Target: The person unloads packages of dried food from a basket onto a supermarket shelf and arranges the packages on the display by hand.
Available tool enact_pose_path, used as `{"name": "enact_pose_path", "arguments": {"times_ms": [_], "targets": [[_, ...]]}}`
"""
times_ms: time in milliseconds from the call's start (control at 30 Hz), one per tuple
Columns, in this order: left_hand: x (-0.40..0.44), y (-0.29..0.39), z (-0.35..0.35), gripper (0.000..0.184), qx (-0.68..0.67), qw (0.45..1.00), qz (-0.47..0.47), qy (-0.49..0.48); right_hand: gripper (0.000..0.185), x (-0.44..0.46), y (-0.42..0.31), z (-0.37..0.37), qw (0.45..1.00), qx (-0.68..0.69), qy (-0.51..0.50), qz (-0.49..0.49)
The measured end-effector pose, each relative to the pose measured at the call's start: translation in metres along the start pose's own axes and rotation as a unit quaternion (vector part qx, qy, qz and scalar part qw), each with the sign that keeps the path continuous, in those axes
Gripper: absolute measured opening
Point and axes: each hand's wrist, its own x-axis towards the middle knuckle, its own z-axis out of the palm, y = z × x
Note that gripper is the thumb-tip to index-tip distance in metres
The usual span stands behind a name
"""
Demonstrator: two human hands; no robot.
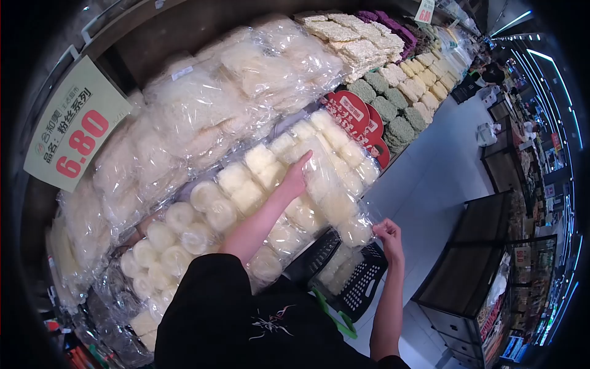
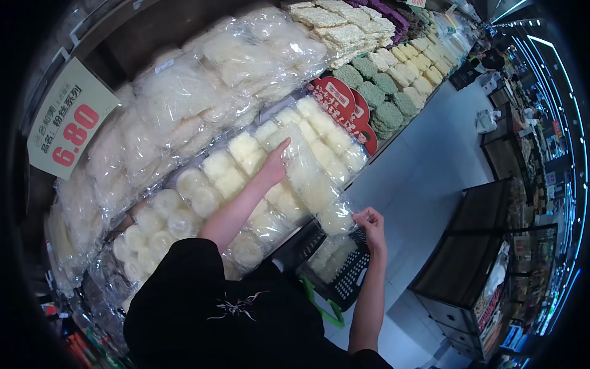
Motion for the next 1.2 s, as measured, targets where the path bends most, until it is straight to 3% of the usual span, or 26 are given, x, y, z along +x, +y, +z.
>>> {"name": "enact_pose_path", "arguments": {"times_ms": [67,100,167,200,267,300,367,400,467,600,667,700,767,900,967,1000,1067,1100,1133,1167,1200], "targets": [[0.097,-0.002,-0.092,0.058,0.099,0.978,0.175,-0.048,0.011,0.041,0.012,0.019,0.993,0.095,0.054,0.045],[0.087,0.015,-0.073,0.058,0.1,0.978,0.174,-0.048,0.011,0.059,0.016,0.032,0.986,0.123,0.093,0.066],[0.043,0.058,-0.013,0.059,0.145,0.959,0.183,0.16,0.017,0.092,0.034,0.046,0.972,0.173,0.118,0.111],[0.055,0.062,-0.02,0.059,0.149,0.959,0.18,0.161,0.017,0.107,0.048,0.053,0.97,0.176,0.119,0.113],[0.084,0.072,-0.047,0.067,0.376,0.831,0.24,0.332,0.023,0.13,0.071,0.069,0.955,0.197,0.171,0.137],[0.082,0.077,-0.053,0.067,0.38,0.83,0.239,0.331,0.023,0.13,0.072,0.081,0.954,0.201,0.173,0.139],[0.079,0.084,-0.062,0.071,0.526,0.745,0.24,0.332,0.056,0.127,0.07,0.099,0.966,-0.093,0.211,0.117],[0.076,0.083,-0.061,0.071,0.529,0.745,0.236,0.331,0.077,0.128,0.076,0.105,0.963,-0.147,0.207,0.088],[0.07,0.08,-0.059,0.062,0.619,0.646,0.303,0.328,0.074,0.122,0.085,0.104,0.968,-0.092,0.21,0.104],[0.062,0.07,-0.054,0.054,0.654,0.617,0.328,0.29,0.07,0.115,0.085,0.105,0.969,0.003,0.208,0.135],[0.054,0.063,-0.044,0.045,0.738,0.495,0.336,0.314,0.069,0.111,0.086,0.103,0.971,-0.004,0.2,0.131],[0.051,0.061,-0.042,0.045,0.741,0.494,0.335,0.309,0.068,0.109,0.087,0.103,0.974,-0.012,0.188,0.124],[0.044,0.057,-0.035,0.043,0.777,0.427,0.323,0.33,0.07,0.108,0.088,0.104,0.972,-0.03,0.193,0.127],[0.031,0.058,-0.033,0.042,0.791,0.407,0.341,0.302,0.068,0.11,0.102,0.103,0.975,-0.048,0.2,0.087],[0.024,0.059,-0.03,0.043,0.83,0.331,0.368,0.258,0.052,0.124,0.127,0.099,0.973,-0.161,0.154,0.06],[0.027,0.06,-0.027,0.043,0.832,0.329,0.369,0.252,0.047,0.128,0.131,0.102,0.961,-0.214,0.168,0.05],[0.032,0.058,-0.021,0.047,0.802,0.341,0.478,0.109,0.054,0.129,0.14,0.101,0.973,-0.165,0.145,0.076],[0.037,0.056,-0.02,0.047,0.804,0.34,0.478,0.103,0.061,0.126,0.13,0.102,0.981,-0.121,0.117,0.097],[0.044,0.054,-0.019,0.051,0.848,0.306,0.423,0.096,0.062,0.123,0.123,0.101,0.984,-0.098,0.096,0.109],[0.048,0.051,-0.019,0.055,0.887,0.269,0.366,0.089,0.062,0.114,0.118,0.101,0.984,-0.094,0.1,0.111],[0.05,0.051,-0.022,0.055,0.887,0.267,0.368,0.085,0.06,0.108,0.117,0.1,0.986,-0.065,0.124,0.088]]}}
